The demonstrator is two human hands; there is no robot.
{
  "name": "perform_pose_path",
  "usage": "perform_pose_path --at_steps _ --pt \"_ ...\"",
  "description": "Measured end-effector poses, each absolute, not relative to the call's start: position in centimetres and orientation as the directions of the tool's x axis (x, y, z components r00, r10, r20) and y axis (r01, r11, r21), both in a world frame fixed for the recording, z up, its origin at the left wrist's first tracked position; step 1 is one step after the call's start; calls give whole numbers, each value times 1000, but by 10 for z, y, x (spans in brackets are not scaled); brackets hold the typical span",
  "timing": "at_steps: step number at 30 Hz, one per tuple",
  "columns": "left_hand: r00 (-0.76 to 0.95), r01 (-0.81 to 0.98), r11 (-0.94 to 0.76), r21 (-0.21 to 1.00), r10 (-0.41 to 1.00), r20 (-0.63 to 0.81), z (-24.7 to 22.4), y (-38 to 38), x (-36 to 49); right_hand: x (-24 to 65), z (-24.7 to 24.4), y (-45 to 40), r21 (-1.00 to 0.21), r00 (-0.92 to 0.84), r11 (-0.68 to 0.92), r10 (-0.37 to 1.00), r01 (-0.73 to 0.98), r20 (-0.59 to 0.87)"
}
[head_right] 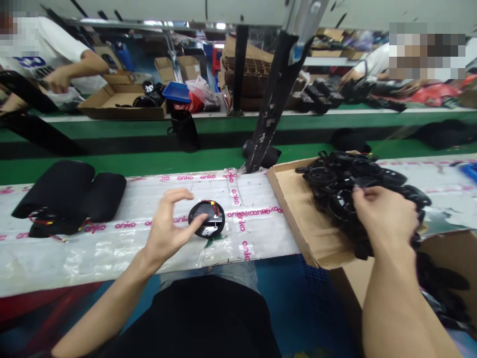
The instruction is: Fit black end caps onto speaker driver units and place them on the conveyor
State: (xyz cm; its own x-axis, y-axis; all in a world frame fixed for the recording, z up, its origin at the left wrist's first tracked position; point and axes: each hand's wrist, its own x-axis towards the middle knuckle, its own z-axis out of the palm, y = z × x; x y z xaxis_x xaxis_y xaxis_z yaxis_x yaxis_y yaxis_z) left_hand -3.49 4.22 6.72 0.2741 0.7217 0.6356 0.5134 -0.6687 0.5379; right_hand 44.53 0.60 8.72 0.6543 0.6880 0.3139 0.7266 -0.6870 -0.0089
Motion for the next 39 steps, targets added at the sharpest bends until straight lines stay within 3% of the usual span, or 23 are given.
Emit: perform_pose_path --at_steps 3,5,7,10,12,15,17,24,27,29,31,34,39 --pt "158 531 -678 509 669 726 65 24 -39 416 111 -20 -331 695 -611 652 719 304" --pt "225 562 -679 473 675 703 66 17 -34 385 112 -33 -585 604 -374 753 720 262" --pt "265 601 -638 482 728 632 66 14 -24 349 97 -37 -667 391 -168 898 726 200" --pt "269 642 -560 524 804 530 63 13 -8 298 54 -31 -540 -57 110 992 834 115" --pt "272 634 -553 540 813 514 61 12 0 277 26 -26 -405 -195 179 981 897 3" --pt "261 587 -582 563 794 548 60 12 8 266 6 -25 -229 -209 174 968 958 -141" --pt "227 551 -583 597 793 565 59 14 11 264 7 -26 -197 -174 145 975 970 -139" --pt "176 510 -546 664 823 541 66 27 22 229 4 -12 -362 -43 26 998 932 -37" --pt "194 513 -581 632 796 574 67 31 23 224 -5 -3 -605 -3 -7 1000 797 -15" --pt "209 514 -619 594 762 613 65 33 23 230 -2 3 -834 -9 -5 1000 552 -12" --pt "233 509 -664 548 719 655 63 34 22 237 8 8 -973 -32 15 999 230 8" --pt "306 494 -723 483 665 681 63 35 18 239 29 18 -993 -23 54 998 -100 57" --pt "440 451 -778 436 620 650 67 39 11 229 56 29 -991 -58 90 994 -97 96"
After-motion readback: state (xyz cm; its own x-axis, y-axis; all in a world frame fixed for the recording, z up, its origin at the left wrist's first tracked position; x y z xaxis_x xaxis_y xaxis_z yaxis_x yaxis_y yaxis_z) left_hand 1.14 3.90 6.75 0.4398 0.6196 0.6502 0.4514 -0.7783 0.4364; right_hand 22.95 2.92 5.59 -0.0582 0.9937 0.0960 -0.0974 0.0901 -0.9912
